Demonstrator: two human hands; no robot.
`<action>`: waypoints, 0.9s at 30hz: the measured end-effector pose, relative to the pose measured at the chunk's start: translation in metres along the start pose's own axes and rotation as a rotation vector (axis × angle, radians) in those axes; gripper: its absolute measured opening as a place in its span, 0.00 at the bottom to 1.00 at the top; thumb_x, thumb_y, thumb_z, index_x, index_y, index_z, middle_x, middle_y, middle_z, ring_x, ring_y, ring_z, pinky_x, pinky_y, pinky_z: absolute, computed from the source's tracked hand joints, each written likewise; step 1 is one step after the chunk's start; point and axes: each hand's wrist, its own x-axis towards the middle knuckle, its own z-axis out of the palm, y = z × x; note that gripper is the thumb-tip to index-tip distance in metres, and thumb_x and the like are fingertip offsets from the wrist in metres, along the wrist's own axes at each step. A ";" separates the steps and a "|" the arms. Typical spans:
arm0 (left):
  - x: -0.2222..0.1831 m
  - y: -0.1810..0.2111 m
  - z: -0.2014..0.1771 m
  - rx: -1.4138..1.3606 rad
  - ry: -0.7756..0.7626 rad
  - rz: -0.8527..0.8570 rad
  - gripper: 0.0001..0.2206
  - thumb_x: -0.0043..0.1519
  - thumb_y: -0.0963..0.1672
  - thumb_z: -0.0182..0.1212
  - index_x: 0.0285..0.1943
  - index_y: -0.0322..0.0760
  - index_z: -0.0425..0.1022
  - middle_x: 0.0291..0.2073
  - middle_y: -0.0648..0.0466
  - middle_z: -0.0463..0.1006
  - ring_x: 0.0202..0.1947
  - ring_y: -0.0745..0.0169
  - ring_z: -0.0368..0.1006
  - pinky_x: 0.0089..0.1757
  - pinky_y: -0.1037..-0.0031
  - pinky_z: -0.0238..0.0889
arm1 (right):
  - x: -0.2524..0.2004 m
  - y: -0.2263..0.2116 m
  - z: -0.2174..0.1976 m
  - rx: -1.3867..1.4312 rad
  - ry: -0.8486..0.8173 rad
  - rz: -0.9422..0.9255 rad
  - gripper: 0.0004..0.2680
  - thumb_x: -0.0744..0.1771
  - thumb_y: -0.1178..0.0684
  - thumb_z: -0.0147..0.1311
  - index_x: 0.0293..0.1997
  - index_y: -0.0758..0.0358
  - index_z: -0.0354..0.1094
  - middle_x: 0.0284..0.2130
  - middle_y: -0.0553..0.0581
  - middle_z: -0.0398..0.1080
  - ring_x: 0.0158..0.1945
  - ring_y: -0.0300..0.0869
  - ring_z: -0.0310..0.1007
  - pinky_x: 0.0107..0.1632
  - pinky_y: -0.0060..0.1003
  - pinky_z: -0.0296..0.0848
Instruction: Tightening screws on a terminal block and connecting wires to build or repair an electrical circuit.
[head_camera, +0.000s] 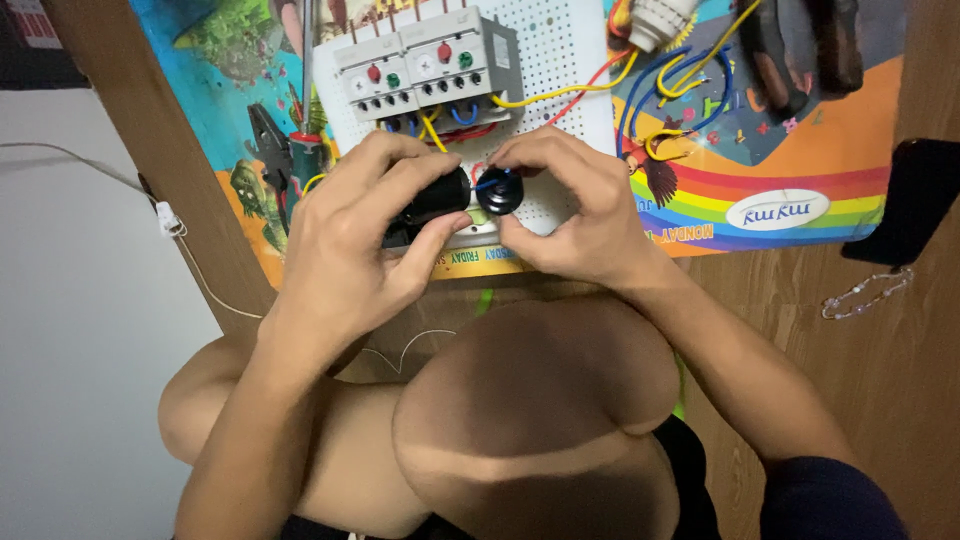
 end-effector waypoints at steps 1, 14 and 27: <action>0.002 0.002 0.001 0.001 -0.004 0.002 0.13 0.68 0.41 0.64 0.59 0.27 0.72 0.47 0.43 0.72 0.44 0.45 0.73 0.44 0.63 0.65 | 0.000 0.000 0.000 0.001 0.004 0.002 0.10 0.63 0.67 0.58 0.46 0.75 0.66 0.41 0.68 0.73 0.43 0.52 0.74 0.49 0.40 0.74; 0.010 0.011 0.010 -0.115 0.056 0.059 0.12 0.67 0.39 0.64 0.53 0.19 0.72 0.45 0.36 0.76 0.44 0.42 0.74 0.48 0.62 0.67 | -0.008 0.012 0.000 0.083 0.047 -0.113 0.09 0.65 0.67 0.62 0.48 0.74 0.69 0.44 0.70 0.73 0.44 0.54 0.77 0.50 0.40 0.76; 0.010 0.010 0.014 -0.042 -0.002 0.099 0.14 0.69 0.40 0.61 0.58 0.19 0.70 0.49 0.35 0.73 0.48 0.39 0.74 0.50 0.59 0.68 | -0.011 0.021 0.003 0.075 0.042 -0.122 0.14 0.66 0.66 0.66 0.56 0.72 0.70 0.46 0.71 0.72 0.45 0.52 0.76 0.50 0.38 0.77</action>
